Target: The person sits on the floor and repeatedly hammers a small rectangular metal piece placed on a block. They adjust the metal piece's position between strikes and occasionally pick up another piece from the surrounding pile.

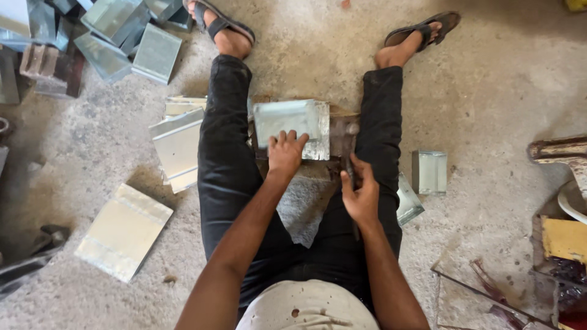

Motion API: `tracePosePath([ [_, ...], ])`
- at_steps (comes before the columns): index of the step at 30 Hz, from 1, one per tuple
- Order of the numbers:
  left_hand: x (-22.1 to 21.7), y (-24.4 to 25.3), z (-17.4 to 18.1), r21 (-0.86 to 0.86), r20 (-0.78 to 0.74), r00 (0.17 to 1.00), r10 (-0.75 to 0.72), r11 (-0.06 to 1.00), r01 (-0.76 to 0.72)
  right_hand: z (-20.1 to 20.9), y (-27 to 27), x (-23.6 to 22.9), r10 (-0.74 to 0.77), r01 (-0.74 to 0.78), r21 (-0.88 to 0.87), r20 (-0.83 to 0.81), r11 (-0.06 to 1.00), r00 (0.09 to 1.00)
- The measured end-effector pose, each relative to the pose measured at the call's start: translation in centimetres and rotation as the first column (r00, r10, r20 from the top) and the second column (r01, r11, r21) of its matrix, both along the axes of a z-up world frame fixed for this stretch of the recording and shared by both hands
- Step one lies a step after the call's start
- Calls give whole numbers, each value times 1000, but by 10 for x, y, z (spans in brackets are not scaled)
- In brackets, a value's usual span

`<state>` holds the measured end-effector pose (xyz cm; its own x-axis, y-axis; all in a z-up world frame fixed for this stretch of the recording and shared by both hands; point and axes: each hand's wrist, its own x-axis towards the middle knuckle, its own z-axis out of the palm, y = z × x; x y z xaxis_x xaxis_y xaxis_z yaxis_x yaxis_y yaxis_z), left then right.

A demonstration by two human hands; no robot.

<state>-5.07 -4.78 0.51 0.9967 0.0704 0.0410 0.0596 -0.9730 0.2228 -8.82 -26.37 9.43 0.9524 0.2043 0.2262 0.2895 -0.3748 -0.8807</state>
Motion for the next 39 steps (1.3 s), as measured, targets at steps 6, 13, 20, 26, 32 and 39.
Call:
tracePosePath([
  [6,-4,7,-2,-64,161,984,-75,994,87,4,12,27,106,-109,-217,-23,970,994],
  [13,15,19,38,-124,200,980,14,992,11,73,7,-10,-5,-14,-108,-174,994,985],
  [20,37,21,79,-94,-3,995,102,990,-102,94,-9,-32,-13,-97,341,306,935,952],
  [26,24,16,76,-91,7,995,98,991,-97,56,2,-25,59,-41,-85,219,996,974],
  [32,27,9,91,-123,-34,995,90,988,-93,77,-10,-24,-6,2,-35,-121,999,993],
  [39,32,19,19,-678,95,894,438,686,-263,84,-2,-55,22,51,333,-213,941,977],
])
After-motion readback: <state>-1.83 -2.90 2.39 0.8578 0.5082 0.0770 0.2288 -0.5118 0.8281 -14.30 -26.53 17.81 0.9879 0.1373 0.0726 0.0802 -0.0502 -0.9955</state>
